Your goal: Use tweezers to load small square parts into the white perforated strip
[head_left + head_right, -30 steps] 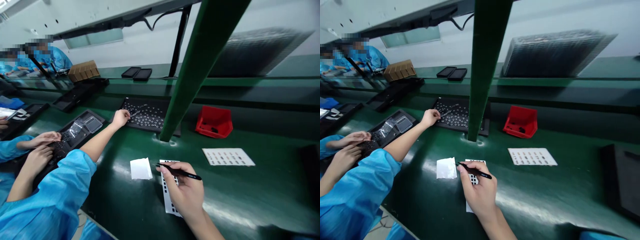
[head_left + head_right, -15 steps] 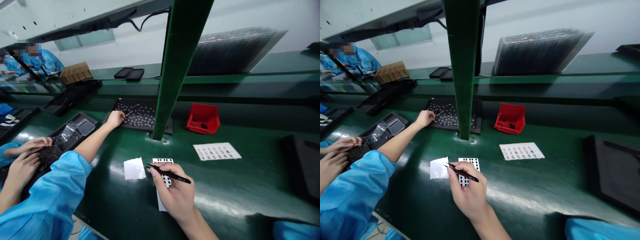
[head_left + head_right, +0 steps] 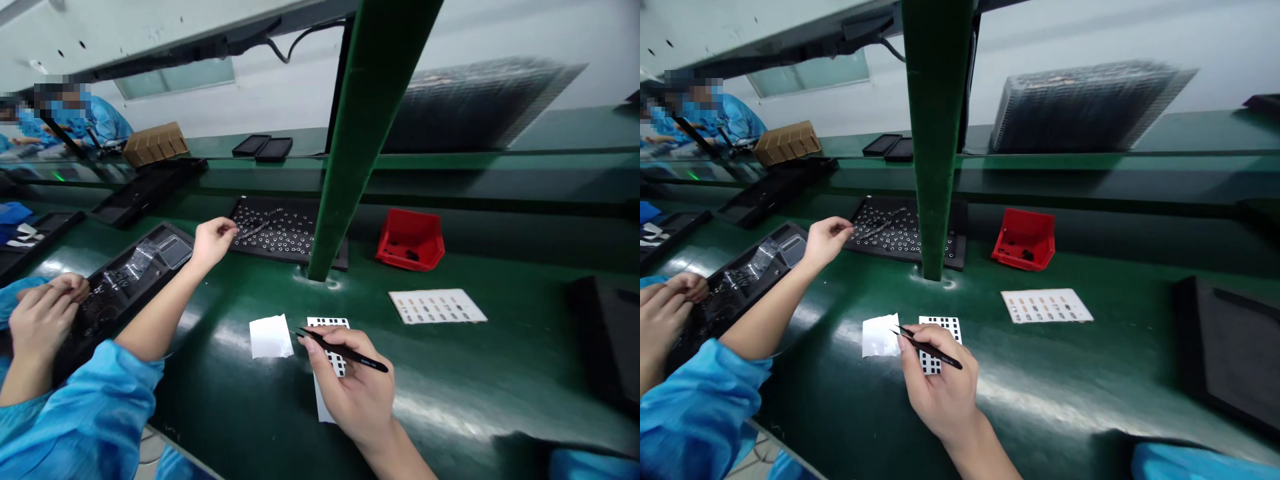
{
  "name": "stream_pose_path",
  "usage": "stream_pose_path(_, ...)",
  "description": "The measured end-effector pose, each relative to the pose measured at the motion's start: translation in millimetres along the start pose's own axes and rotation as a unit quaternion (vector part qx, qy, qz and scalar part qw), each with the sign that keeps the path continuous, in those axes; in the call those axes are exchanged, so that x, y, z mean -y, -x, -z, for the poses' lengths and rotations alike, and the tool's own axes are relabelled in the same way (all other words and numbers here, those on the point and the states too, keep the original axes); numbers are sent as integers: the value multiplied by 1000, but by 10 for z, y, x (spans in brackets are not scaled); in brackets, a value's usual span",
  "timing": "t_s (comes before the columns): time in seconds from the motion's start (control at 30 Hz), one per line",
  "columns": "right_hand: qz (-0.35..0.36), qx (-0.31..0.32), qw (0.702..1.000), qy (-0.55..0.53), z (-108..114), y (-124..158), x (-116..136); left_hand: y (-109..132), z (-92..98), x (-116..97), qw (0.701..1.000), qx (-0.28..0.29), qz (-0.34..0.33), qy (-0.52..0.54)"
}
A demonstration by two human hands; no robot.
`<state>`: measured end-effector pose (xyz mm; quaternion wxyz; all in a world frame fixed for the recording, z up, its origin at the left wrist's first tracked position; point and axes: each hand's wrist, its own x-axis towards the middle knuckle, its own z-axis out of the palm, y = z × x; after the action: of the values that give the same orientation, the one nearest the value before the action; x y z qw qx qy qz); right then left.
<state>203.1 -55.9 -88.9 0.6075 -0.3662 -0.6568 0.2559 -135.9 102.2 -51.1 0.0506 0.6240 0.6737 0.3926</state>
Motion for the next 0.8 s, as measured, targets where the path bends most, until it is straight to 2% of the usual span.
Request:
stream_pose_path(0.1, -6, 4, 1000, -8, 4, 16, -22, 537, 378, 33, 999, -25, 21, 3)
stream_pose_path(0.27, -30, 2, 999, -38, 9, 101, -81, 1490, 980, 367, 994, -38, 92, -45)
stream_pose_path(0.4, -52, 2, 998, -47, -9, 155, -111, 1968, 1337, 618, 984, -15, 114, -135)
stream_pose_path(0.47, -53, -1, 997, -58, -31, 153, -109, 2091, 1416, 688, 980, 12, 107, -168)
stream_pose_path(0.57, -51, -8, 995, -80, -57, 129, -85, 2169, 1403, 750, 976, 60, 97, -184)
stream_pose_path(0.8, -95, -37, 992, -76, 24, 244, -16, 2031, 1252, 887, 976, 100, 88, -174)
